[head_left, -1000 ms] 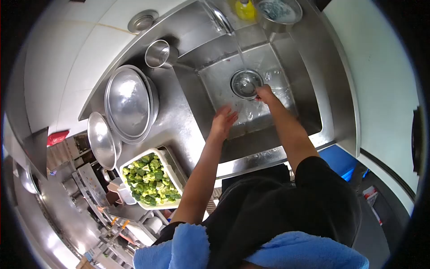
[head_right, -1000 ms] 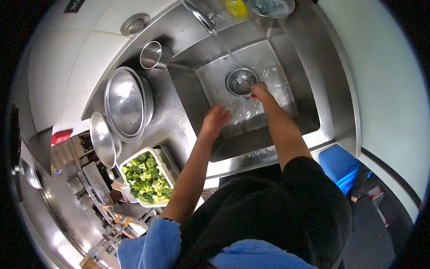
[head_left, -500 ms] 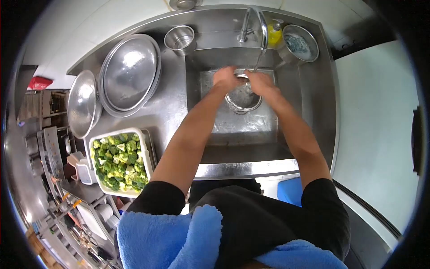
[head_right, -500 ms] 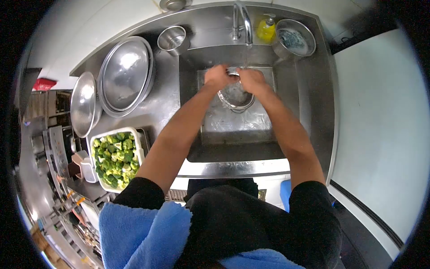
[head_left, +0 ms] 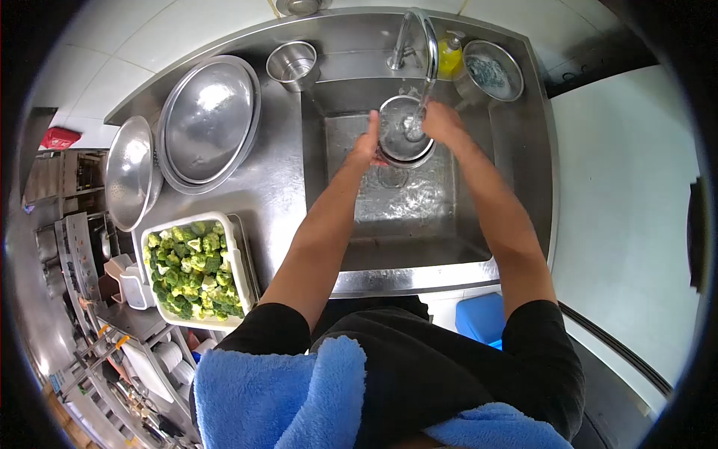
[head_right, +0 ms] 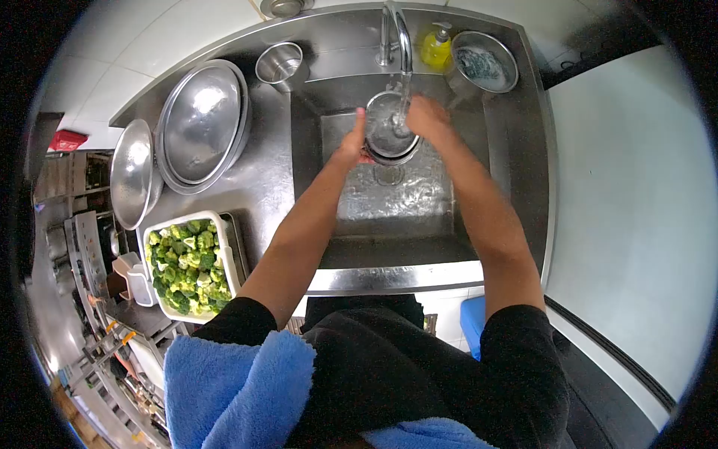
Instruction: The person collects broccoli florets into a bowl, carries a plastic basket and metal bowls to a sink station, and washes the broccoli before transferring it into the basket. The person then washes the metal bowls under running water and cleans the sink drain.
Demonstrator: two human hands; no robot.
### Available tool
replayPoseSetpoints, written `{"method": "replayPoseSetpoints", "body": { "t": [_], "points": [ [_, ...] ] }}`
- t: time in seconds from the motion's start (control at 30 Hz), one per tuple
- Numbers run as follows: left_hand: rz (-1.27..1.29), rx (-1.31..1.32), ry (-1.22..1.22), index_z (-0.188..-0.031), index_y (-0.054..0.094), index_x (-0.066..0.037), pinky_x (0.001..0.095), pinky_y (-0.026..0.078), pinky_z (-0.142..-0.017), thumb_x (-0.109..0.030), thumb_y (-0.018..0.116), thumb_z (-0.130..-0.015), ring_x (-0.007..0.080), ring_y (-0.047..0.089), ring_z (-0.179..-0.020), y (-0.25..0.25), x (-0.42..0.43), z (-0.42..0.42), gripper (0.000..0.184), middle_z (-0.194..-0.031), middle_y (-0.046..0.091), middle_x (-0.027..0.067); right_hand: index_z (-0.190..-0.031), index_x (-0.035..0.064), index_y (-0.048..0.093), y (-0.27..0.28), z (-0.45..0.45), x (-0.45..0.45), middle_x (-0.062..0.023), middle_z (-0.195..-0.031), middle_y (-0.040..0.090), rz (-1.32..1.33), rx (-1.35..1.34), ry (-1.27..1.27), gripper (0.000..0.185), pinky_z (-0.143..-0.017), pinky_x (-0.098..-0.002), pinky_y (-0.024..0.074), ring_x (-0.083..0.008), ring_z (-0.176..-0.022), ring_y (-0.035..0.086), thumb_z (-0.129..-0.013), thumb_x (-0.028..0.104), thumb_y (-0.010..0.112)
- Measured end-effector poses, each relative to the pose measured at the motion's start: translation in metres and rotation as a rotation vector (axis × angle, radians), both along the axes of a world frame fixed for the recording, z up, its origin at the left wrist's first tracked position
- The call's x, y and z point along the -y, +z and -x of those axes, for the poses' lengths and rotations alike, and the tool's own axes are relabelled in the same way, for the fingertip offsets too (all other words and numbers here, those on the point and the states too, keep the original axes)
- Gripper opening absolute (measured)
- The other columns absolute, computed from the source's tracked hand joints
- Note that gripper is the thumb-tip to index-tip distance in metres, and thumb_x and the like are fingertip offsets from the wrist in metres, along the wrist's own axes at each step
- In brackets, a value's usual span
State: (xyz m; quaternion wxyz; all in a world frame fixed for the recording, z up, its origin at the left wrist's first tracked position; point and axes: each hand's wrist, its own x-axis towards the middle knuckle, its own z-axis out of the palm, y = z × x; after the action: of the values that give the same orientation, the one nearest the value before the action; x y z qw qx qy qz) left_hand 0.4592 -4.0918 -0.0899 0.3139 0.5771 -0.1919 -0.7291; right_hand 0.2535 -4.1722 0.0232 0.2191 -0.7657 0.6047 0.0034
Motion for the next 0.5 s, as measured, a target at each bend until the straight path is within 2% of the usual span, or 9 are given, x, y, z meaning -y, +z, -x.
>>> {"method": "replayPoseSetpoints", "body": {
  "t": [0.03, 0.07, 0.17, 0.27, 0.37, 0.47, 0.5],
  "points": [
    [-0.062, -0.183, 0.021, -0.155, 0.04, -0.004, 0.0552, 0.053, -0.1, -0.093, 0.043, -0.083, 0.0365, 0.065, -0.121, 0.015, -0.006, 0.005, 0.114, -0.14, 0.061, 0.0231, -0.117, -0.0013, 0.066, 0.005, 0.001, 0.007, -0.0275, -0.108, 0.072, -0.036, -0.037, 0.043, 0.034, -0.09, -0.0509, 0.0548, -0.0447, -0.106, 0.069, -0.087, 0.015, 0.063],
    [-0.051, -0.221, 0.054, -0.159, 0.035, -0.009, 0.0588, 0.046, -0.108, -0.092, 0.039, -0.085, 0.0355, 0.058, -0.132, 0.031, -0.016, 0.008, 0.111, -0.151, 0.053, 0.0195, -0.116, -0.0012, 0.067, 0.011, 0.001, 0.013, -0.0281, -0.108, 0.072, -0.069, -0.072, 0.088, 0.033, -0.09, -0.0512, 0.0551, -0.0449, -0.105, 0.07, -0.086, 0.012, 0.061],
    [0.094, -0.709, 0.25, -0.157, 0.038, -0.012, 0.0556, 0.048, -0.106, -0.083, 0.038, -0.093, 0.0346, 0.057, -0.133, 0.033, -0.036, 0.033, 0.096, -0.152, 0.052, 0.0156, -0.114, -0.0002, 0.07, 0.062, -0.014, 0.014, -0.0288, -0.108, 0.072, -0.43, -0.112, 0.008, 0.034, -0.089, -0.0511, 0.0563, -0.0446, -0.103, 0.07, -0.083, 0.011, 0.061],
    [0.13, -0.737, 0.382, -0.152, 0.045, -0.01, 0.0543, 0.05, -0.103, -0.077, 0.04, -0.098, 0.035, 0.059, -0.13, 0.025, -0.055, 0.053, 0.087, -0.147, 0.057, 0.0149, -0.119, -0.0001, 0.069, 0.073, -0.023, 0.007, -0.0279, -0.105, 0.073, -0.525, -0.158, 0.006, 0.041, -0.089, -0.0504, 0.057, -0.0429, -0.101, 0.071, -0.082, 0.013, 0.062],
    [0.071, -0.65, 0.342, -0.151, 0.044, -0.009, 0.0506, 0.052, -0.103, -0.067, 0.044, -0.102, 0.0325, 0.058, -0.132, 0.013, -0.066, 0.051, 0.076, -0.148, 0.056, 0.0139, -0.131, 0.0037, 0.066, 0.047, -0.019, -0.008, -0.025, -0.11, 0.072, -0.059, -0.253, 0.213, 0.047, -0.091, -0.0497, 0.0569, -0.0411, -0.106, 0.071, -0.085, 0.014, 0.061],
    [-0.003, -0.565, 0.401, -0.15, 0.045, -0.007, 0.0495, 0.054, -0.099, -0.062, 0.046, -0.104, 0.0301, 0.06, -0.129, 0.008, -0.074, 0.041, 0.071, -0.146, 0.059, 0.0127, -0.132, 0.008, 0.065, 0.052, -0.023, -0.034, -0.0241, -0.126, 0.067, 0.271, -0.107, 0.274, 0.044, -0.091, -0.0508, 0.0575, -0.0419, -0.108, 0.07, -0.087, 0.008, 0.062],
    [-0.015, -0.531, 0.403, -0.15, 0.045, -0.007, 0.05, 0.055, -0.099, -0.061, 0.046, -0.104, 0.03, 0.061, -0.129, 0.007, -0.075, 0.035, 0.071, -0.145, 0.059, 0.0126, -0.135, 0.0108, 0.063, 0.056, -0.021, -0.041, -0.0228, -0.132, 0.063, 0.338, -0.05, 0.295, 0.047, -0.094, -0.0503, 0.0561, -0.0421, -0.114, 0.066, -0.088, 0.006, 0.061]
  ]
}}
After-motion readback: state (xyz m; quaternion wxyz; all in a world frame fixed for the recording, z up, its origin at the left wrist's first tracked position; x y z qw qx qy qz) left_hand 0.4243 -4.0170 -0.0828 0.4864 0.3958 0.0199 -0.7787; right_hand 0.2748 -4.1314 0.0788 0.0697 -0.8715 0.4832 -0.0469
